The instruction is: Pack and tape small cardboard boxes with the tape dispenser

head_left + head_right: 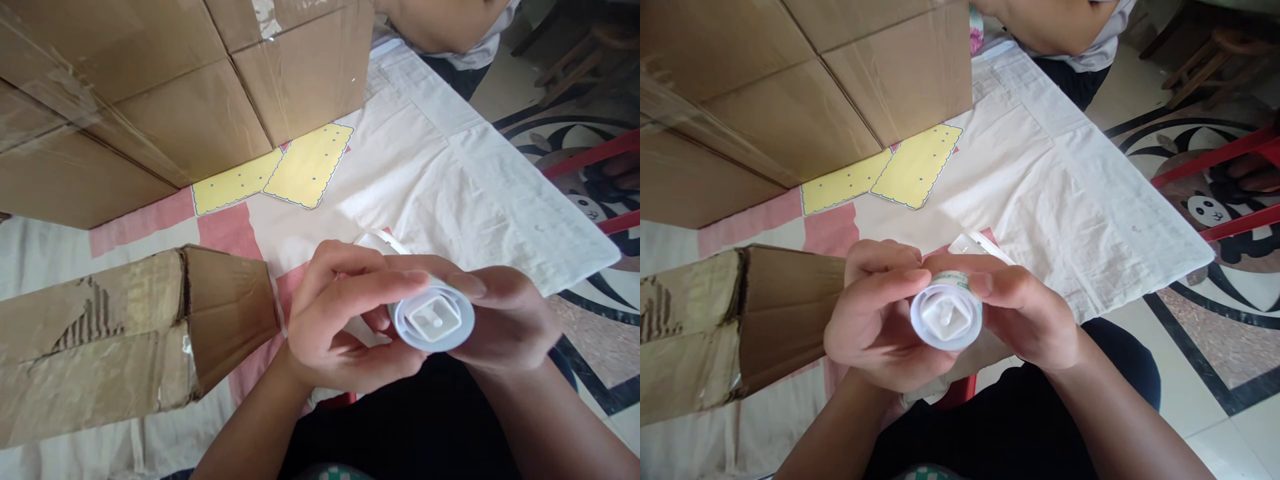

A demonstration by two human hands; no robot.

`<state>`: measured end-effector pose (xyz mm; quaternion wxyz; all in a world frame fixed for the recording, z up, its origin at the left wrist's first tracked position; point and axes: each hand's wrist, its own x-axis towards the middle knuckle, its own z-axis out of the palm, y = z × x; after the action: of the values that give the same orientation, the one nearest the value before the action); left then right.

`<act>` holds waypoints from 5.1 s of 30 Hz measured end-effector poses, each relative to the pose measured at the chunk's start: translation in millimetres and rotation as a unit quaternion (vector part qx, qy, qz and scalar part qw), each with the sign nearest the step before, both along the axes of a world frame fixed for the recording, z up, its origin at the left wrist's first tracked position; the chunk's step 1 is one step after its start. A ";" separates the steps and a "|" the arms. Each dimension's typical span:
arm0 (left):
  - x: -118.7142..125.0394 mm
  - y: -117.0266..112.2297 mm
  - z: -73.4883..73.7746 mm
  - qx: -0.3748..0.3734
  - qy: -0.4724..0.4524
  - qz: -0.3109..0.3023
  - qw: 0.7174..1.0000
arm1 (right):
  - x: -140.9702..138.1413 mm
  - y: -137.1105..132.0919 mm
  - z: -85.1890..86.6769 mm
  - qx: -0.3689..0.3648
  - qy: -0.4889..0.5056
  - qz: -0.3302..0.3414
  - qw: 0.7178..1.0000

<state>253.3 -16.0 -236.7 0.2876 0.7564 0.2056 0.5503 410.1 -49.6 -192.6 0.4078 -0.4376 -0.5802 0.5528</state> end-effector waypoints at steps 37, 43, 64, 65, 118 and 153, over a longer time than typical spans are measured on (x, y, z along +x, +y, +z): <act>5.3 6.1 6.3 0.117 -0.013 0.050 0.992 | 13.5 -13.1 -4.5 0.092 0.080 0.006 0.993; 5.4 1.9 7.8 0.103 -0.010 0.059 0.993 | 9.4 -12.9 -2.8 0.031 0.133 0.037 0.990; 3.5 -0.1 8.8 0.073 0.031 0.030 0.996 | 9.2 -12.9 -6.1 0.013 0.098 0.046 0.994; 2.7 0.1 9.3 0.069 0.036 0.033 0.996 | 9.1 -12.6 -6.2 0.014 0.093 0.048 0.994; -39.1 -37.5 79.7 0.248 0.136 0.110 0.953 | -15.9 -22.0 11.0 0.124 0.248 0.072 0.958; -104.3 -73.2 135.1 0.183 0.162 -0.085 0.966 | -73.6 -82.3 50.0 0.258 0.166 -0.018 0.951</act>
<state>149.0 -89.3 -101.6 0.1526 0.8902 0.0799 0.4219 336.5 -131.9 -142.6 0.6074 -0.2295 -0.6191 0.4417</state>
